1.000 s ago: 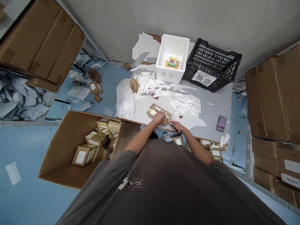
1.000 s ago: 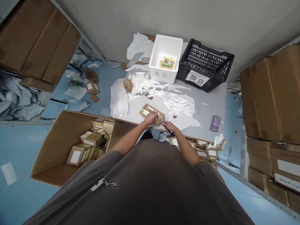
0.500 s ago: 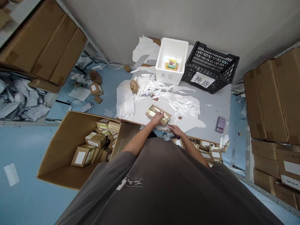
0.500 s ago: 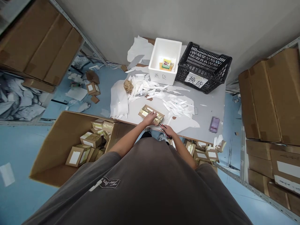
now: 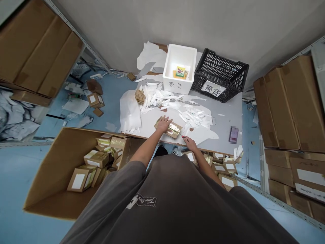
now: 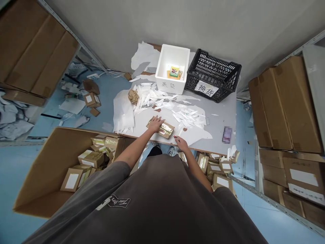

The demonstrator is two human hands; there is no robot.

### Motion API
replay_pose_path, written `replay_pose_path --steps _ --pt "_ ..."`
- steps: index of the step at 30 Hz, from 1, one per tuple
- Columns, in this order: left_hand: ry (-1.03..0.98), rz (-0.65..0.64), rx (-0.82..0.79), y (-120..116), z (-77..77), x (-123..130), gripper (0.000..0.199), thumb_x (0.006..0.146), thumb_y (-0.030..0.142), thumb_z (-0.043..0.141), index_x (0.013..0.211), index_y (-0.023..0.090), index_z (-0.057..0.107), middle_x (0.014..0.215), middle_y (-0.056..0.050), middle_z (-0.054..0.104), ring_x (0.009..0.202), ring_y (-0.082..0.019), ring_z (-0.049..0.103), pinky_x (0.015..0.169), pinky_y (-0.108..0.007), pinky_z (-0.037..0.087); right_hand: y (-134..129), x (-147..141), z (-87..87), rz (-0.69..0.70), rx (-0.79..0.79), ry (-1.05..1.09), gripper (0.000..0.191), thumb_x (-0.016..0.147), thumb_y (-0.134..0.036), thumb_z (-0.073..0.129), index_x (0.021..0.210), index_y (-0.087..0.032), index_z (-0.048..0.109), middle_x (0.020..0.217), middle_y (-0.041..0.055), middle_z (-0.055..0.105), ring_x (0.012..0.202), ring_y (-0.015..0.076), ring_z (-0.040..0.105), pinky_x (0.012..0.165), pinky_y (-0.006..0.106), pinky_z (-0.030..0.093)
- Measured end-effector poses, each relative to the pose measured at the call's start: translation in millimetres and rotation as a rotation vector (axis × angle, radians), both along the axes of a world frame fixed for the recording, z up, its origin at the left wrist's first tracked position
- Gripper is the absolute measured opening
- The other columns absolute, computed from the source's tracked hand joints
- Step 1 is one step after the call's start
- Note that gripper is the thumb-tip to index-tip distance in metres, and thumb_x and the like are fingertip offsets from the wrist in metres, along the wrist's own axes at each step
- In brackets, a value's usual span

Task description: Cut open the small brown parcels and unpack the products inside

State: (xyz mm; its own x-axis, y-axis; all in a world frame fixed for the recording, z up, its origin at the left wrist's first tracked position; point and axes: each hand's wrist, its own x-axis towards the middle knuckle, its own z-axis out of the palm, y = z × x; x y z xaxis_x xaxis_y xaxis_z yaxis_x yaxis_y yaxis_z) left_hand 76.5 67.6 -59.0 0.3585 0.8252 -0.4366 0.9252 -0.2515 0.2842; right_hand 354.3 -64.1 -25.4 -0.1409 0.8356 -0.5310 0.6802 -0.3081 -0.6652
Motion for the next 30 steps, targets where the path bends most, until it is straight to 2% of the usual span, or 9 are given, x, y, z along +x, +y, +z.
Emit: replay_pose_path --steps 2,4,7,10,13,18,24,30 --pt "-0.025 0.031 0.054 -7 -2.2 4 0.089 0.092 0.063 0.076 0.168 0.028 0.046 0.178 -0.015 0.036 0.169 -0.041 0.017 0.135 -0.062 0.018 0 -1 1.0 0.057 0.036 -0.012 0.046 0.105 -0.048 0.048 0.140 -0.026 0.069 0.136 0.0086 0.074 0.121 0.0289 0.067 0.104 0.039 0.051" --pt "-0.043 0.070 0.117 -18 -2.5 7 0.081 0.098 0.061 0.069 0.166 0.022 0.050 0.176 -0.020 0.038 0.168 -0.043 0.019 0.134 -0.065 0.018 1 -3 1.3 0.107 0.060 -0.033 0.046 0.105 -0.045 0.052 0.144 -0.026 0.066 0.138 0.0092 0.072 0.123 0.0289 0.066 0.105 0.038 0.050" --pt "-0.067 0.079 0.146 -31 -0.3 10 0.086 0.098 0.061 0.069 0.169 0.018 0.045 0.178 -0.023 0.032 0.168 -0.046 0.016 0.133 -0.069 0.015 4 -6 0.7 0.165 0.083 -0.083 0.043 0.106 -0.043 0.054 0.145 -0.027 0.065 0.137 0.0093 0.072 0.125 0.0287 0.065 0.105 0.036 0.049" --pt "-0.103 0.038 0.105 -35 3.7 12 0.094 0.093 0.061 0.075 0.171 0.021 0.042 0.180 -0.021 0.027 0.168 -0.050 0.013 0.133 -0.070 0.014 7 -8 0.0 0.213 0.079 -0.148 0.039 0.108 -0.042 0.054 0.142 -0.027 0.067 0.131 0.0087 0.074 0.121 0.0281 0.065 0.101 0.034 0.049" --pt "-0.081 0.033 0.092 -37 6.3 15 0.089 0.093 0.060 0.077 0.168 0.021 0.047 0.178 -0.022 0.032 0.167 -0.053 0.012 0.132 -0.074 0.013 10 -9 0.7 0.257 0.084 -0.202 0.037 0.108 -0.041 0.055 0.139 -0.027 0.067 0.125 0.0088 0.075 0.115 0.0280 0.067 0.093 0.031 0.049" --pt "-0.085 0.013 0.171 -51 4.4 17 0.080 0.101 0.055 0.068 0.165 0.012 0.047 0.175 -0.031 0.033 0.168 -0.051 0.014 0.130 -0.074 0.019 11 -10 5.1 0.315 0.101 -0.252 0.036 0.109 -0.041 0.054 0.138 -0.024 0.067 0.120 0.0106 0.076 0.107 0.0288 0.067 0.086 0.031 0.047" --pt "-0.151 0.000 0.187 -63 -0.6 17 0.080 0.107 0.054 0.059 0.164 0.001 0.043 0.169 -0.037 0.038 0.167 -0.045 0.024 0.133 -0.064 0.024 -1 -6 7.0 0.267 0.117 -0.246 0.038 0.109 -0.041 0.053 0.142 -0.026 0.065 0.127 0.0105 0.075 0.111 0.0290 0.067 0.088 0.032 0.047" --pt "-0.171 0.030 0.203 -66 -4.2 18 0.079 0.105 0.054 0.062 0.163 0.004 0.044 0.167 -0.036 0.042 0.166 -0.044 0.026 0.133 -0.065 0.025 2 -19 7.2 0.226 0.142 -0.299 0.039 0.112 -0.041 0.051 0.146 -0.026 0.062 0.136 0.0117 0.071 0.118 0.0291 0.066 0.095 0.034 0.047"
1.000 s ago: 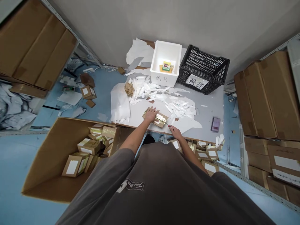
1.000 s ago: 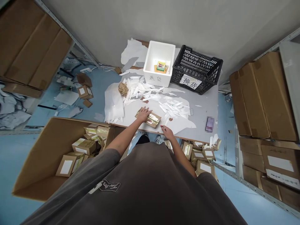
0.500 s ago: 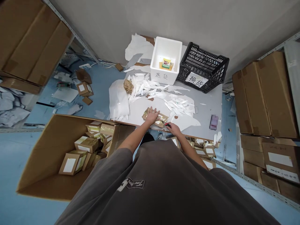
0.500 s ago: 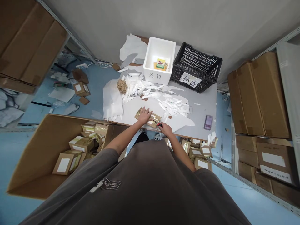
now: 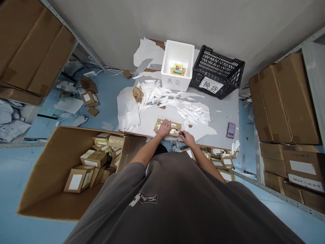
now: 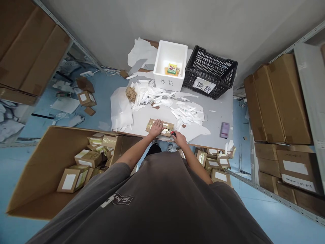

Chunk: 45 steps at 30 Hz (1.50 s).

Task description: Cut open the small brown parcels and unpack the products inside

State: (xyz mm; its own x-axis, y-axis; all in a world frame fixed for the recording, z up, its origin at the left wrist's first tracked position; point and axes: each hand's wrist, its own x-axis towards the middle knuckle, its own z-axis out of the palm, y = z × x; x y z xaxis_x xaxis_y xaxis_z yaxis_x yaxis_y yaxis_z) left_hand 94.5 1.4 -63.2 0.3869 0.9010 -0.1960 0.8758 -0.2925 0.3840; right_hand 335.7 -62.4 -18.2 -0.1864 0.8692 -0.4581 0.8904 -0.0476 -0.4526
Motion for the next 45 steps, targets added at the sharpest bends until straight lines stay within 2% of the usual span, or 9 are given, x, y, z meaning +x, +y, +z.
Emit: replay_pose_path --steps 9,15,26,28,32,34,36,41,45 --pt "0.036 0.077 0.015 -8 0.6 13 0.079 0.107 0.055 0.059 0.162 0.001 0.045 0.164 -0.037 0.046 0.164 -0.045 0.033 0.132 -0.064 0.027 -4 6 9.6 -0.018 0.003 -0.247 0.041 0.116 -0.046 0.042 0.148 -0.024 0.056 0.131 0.0160 0.069 0.109 0.0297 0.070 0.090 0.035 0.046" --pt "0.045 0.121 0.019 -13 2.7 23 0.081 0.107 0.056 0.059 0.159 -0.004 0.046 0.161 -0.041 0.047 0.161 -0.046 0.038 0.130 -0.065 0.030 -17 3 7.1 -0.134 -0.015 -0.256 0.041 0.117 -0.046 0.038 0.147 -0.022 0.054 0.129 0.0174 0.070 0.108 0.0299 0.071 0.090 0.036 0.046" --pt "0.040 0.152 0.042 -15 0.4 24 0.079 0.106 0.056 0.062 0.160 0.000 0.047 0.161 -0.039 0.048 0.161 -0.045 0.039 0.130 -0.066 0.031 3 -23 1.6 -0.129 0.024 -0.245 0.038 0.116 -0.044 0.042 0.143 -0.021 0.055 0.130 0.0183 0.071 0.110 0.0294 0.073 0.090 0.035 0.048" --pt "0.035 0.165 0.061 -17 -1.5 22 0.073 0.109 0.052 0.059 0.161 0.002 0.047 0.161 -0.036 0.050 0.161 -0.043 0.039 0.131 -0.064 0.031 -2 0 1.8 -0.217 -0.004 -0.260 0.040 0.116 -0.045 0.040 0.144 -0.021 0.055 0.129 0.0195 0.071 0.108 0.0296 0.074 0.090 0.035 0.049" --pt "0.026 0.209 0.104 -18 -5.3 17 0.064 0.113 0.046 0.051 0.161 0.004 0.049 0.157 -0.034 0.056 0.159 -0.040 0.044 0.130 -0.062 0.033 -24 93 6.8 -0.532 -0.129 -0.350 0.046 0.116 -0.042 0.031 0.146 -0.015 0.053 0.114 0.0218 0.076 0.098 0.0321 0.076 0.083 0.038 0.051" --pt "0.026 0.222 0.116 -17 -7.2 15 0.063 0.113 0.046 0.049 0.161 0.004 0.049 0.156 -0.033 0.058 0.158 -0.040 0.046 0.130 -0.063 0.034 -34 131 7.9 -0.470 -0.037 -0.345 0.047 0.114 -0.045 0.036 0.146 -0.016 0.055 0.116 0.0212 0.077 0.102 0.0328 0.075 0.086 0.038 0.051" --pt "0.027 0.230 0.116 -16 -9.2 14 0.063 0.113 0.047 0.049 0.160 0.005 0.050 0.157 -0.032 0.058 0.159 -0.040 0.045 0.130 -0.062 0.034 -41 140 6.4 -0.394 -0.006 -0.278 0.047 0.113 -0.047 0.039 0.147 -0.018 0.055 0.118 0.0188 0.078 0.103 0.0324 0.075 0.086 0.037 0.050" --pt "0.018 0.241 0.099 -14 -15.1 13 0.062 0.113 0.045 0.050 0.159 0.004 0.051 0.160 -0.033 0.054 0.161 -0.041 0.041 0.130 -0.063 0.033 -31 62 -3.0 -0.157 0.007 -0.056 0.042 0.113 -0.049 0.044 0.144 -0.025 0.058 0.118 0.0104 0.078 0.105 0.0291 0.074 0.085 0.032 0.049" --pt "-0.043 0.248 0.131 -14 -21.3 12 0.062 0.113 0.044 0.050 0.156 0.001 0.054 0.158 -0.035 0.055 0.160 -0.043 0.042 0.130 -0.065 0.033 -6 2 -4.3 -0.006 0.024 -0.021 0.038 0.114 -0.047 0.045 0.142 -0.025 0.059 0.127 0.0110 0.076 0.112 0.0287 0.071 0.089 0.032 0.047"
